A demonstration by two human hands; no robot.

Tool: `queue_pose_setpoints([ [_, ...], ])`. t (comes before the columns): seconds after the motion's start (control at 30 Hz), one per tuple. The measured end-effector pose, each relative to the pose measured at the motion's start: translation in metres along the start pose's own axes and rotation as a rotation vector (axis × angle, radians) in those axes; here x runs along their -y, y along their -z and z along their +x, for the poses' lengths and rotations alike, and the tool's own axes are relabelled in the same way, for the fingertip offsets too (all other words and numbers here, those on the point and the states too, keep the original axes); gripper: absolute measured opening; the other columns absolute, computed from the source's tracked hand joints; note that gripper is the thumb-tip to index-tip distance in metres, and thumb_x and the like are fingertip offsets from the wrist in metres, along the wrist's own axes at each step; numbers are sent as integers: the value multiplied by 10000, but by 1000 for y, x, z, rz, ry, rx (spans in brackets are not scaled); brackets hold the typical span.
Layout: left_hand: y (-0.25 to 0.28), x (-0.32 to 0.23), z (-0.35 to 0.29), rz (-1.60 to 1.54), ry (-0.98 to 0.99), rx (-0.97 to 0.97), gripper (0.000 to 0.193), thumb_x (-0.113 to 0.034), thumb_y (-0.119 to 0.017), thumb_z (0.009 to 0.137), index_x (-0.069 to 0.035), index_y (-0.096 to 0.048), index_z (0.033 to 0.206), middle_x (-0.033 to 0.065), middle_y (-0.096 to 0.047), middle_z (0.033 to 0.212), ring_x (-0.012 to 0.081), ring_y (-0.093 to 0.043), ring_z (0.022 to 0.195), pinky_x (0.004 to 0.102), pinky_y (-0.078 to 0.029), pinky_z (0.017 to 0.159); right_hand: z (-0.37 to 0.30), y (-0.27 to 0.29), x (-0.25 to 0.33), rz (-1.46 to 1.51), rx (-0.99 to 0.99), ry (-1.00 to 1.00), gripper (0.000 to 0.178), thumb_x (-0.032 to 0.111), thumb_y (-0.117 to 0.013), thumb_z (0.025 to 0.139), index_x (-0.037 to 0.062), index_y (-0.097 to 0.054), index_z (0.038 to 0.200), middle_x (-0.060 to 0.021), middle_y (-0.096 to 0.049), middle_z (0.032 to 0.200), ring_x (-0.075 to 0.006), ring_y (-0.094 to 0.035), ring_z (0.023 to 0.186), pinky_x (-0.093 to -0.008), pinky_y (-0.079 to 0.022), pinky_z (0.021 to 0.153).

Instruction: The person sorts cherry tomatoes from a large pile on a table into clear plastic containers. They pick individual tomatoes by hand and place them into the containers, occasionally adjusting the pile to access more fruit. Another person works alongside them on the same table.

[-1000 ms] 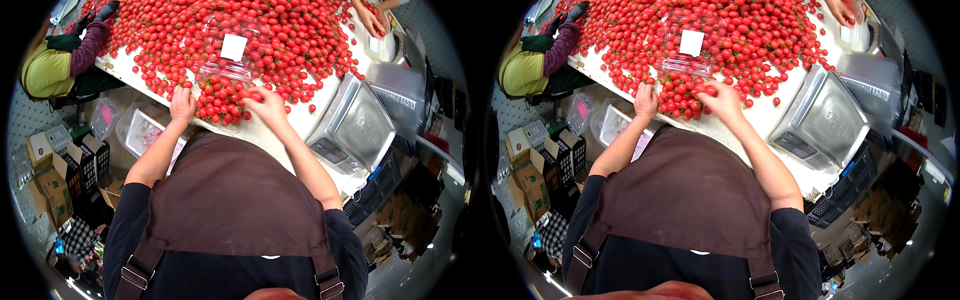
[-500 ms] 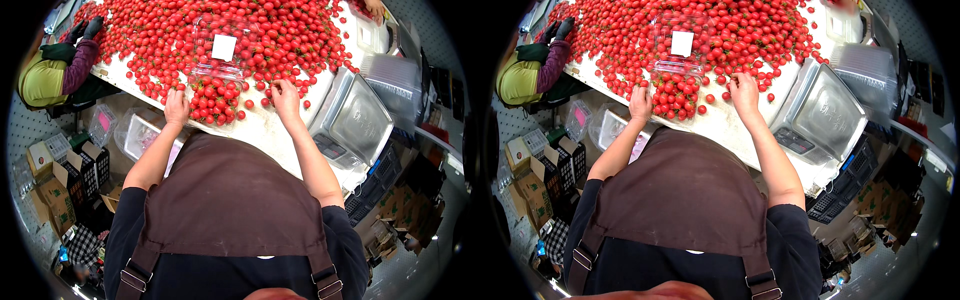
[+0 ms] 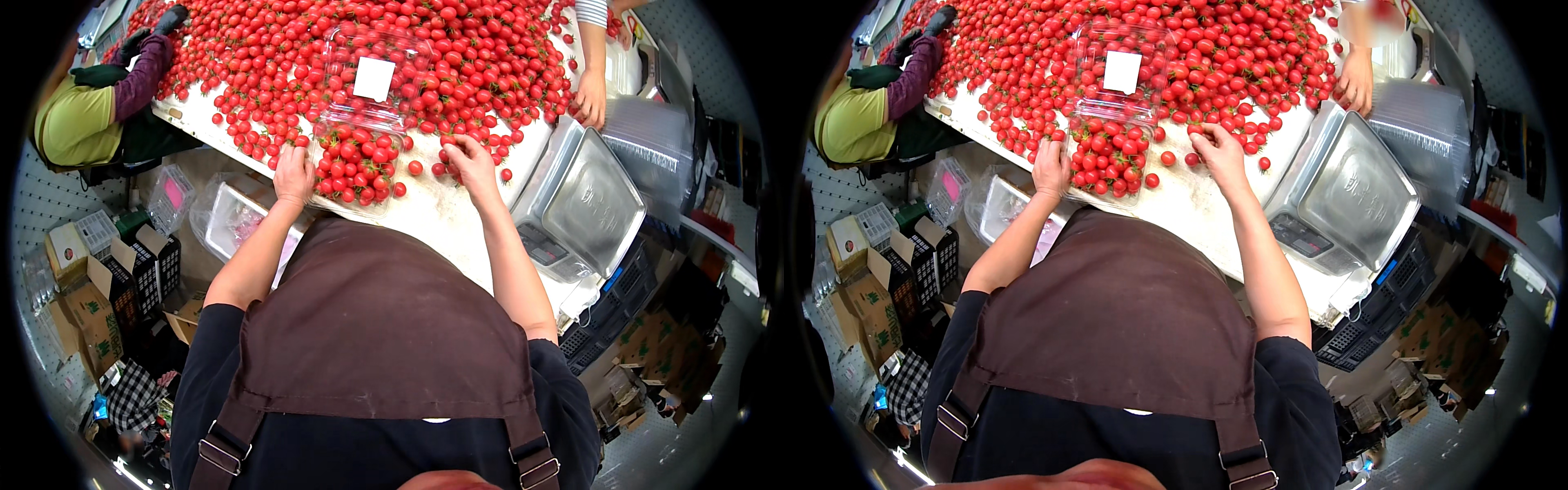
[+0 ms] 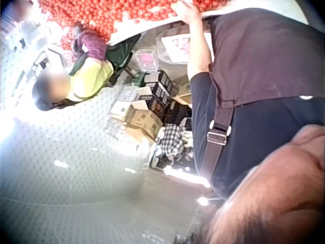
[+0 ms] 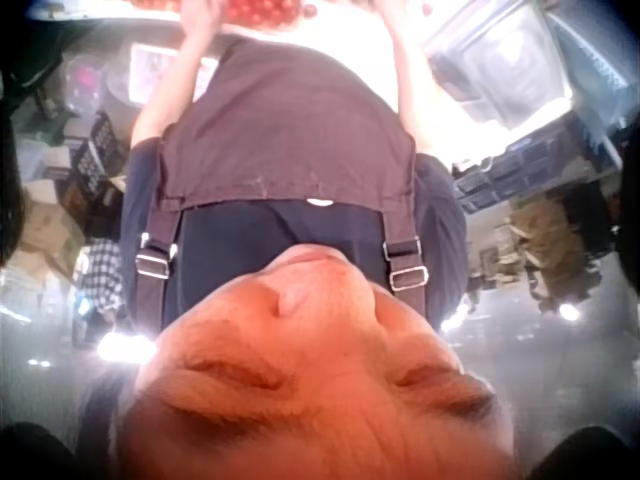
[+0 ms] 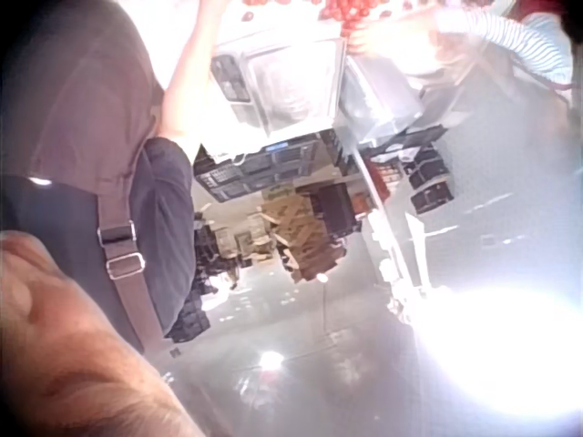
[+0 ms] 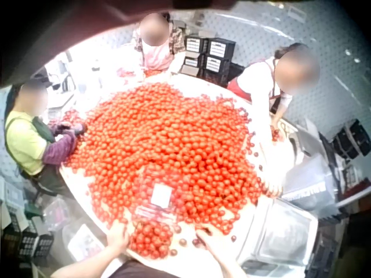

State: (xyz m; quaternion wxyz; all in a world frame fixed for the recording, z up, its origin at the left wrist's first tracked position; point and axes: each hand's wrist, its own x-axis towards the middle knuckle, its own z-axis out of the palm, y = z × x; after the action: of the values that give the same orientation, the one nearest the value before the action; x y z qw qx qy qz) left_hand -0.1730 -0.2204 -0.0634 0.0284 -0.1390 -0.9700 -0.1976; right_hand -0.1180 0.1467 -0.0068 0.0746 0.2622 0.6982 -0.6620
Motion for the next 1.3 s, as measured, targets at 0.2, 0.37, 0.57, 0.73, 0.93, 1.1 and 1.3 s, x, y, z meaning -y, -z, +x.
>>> queue_pose_setpoints([
  [0.2,-1,0,-1,-2,19,11,135,-84,-588,807,-71,-535,930,154,-540,927,369,-563,907,475,-474,787,13,-2,14,-839,-375,417,302,109,-733,762,-2,-629,1023,-104,-649,941,-277,-624,883,-384,-514,744],
  [0.37,0,0,1,4,7,11,129,-84,-589,805,-72,-533,920,152,-537,922,369,-562,894,476,-473,778,29,-28,14,-921,-354,758,229,62,-693,738,70,-650,963,-96,-598,960,-318,-547,949,-442,-476,818],
  [0.57,-1,2,2,-3,-12,-5,127,-83,-589,801,-72,-536,916,150,-536,915,366,-564,879,476,-474,774,33,-55,2,-1024,-172,770,278,85,-686,771,90,-670,1049,-84,-576,970,-288,-548,946,-423,-468,791],
  [0.73,0,0,1,-6,2,1,130,-82,-590,797,-71,-539,916,150,-537,912,365,-564,877,477,-475,772,28,-47,-8,-1056,-177,651,348,105,-679,784,117,-664,1132,-96,-546,937,-293,-544,929,-439,-468,798],
  [0.93,-2,4,2,2,-3,6,123,-77,-590,796,-72,-537,906,151,-537,910,368,-563,884,481,-474,775,53,-59,-6,-1043,-34,671,368,142,-603,869,167,-624,1235,-103,-634,778,-324,-653,751,-461,-527,649],
  [1.1,-1,2,1,-15,2,4,125,-70,-590,793,-73,-537,906,153,-536,910,371,-562,889,482,-473,779,69,-68,9,-1156,32,456,365,193,-544,925,203,-574,1288,-135,-693,776,-352,-686,715,-486,-530,601],
  [1.3,-1,2,1,-15,4,8,127,-85,-586,793,-65,-533,907,161,-531,914,379,-556,887,482,-470,789,46,-48,10,-914,26,418,299,220,-573,962,188,-582,1259,-152,-673,738,-317,-687,693,-455,-524,598],
])
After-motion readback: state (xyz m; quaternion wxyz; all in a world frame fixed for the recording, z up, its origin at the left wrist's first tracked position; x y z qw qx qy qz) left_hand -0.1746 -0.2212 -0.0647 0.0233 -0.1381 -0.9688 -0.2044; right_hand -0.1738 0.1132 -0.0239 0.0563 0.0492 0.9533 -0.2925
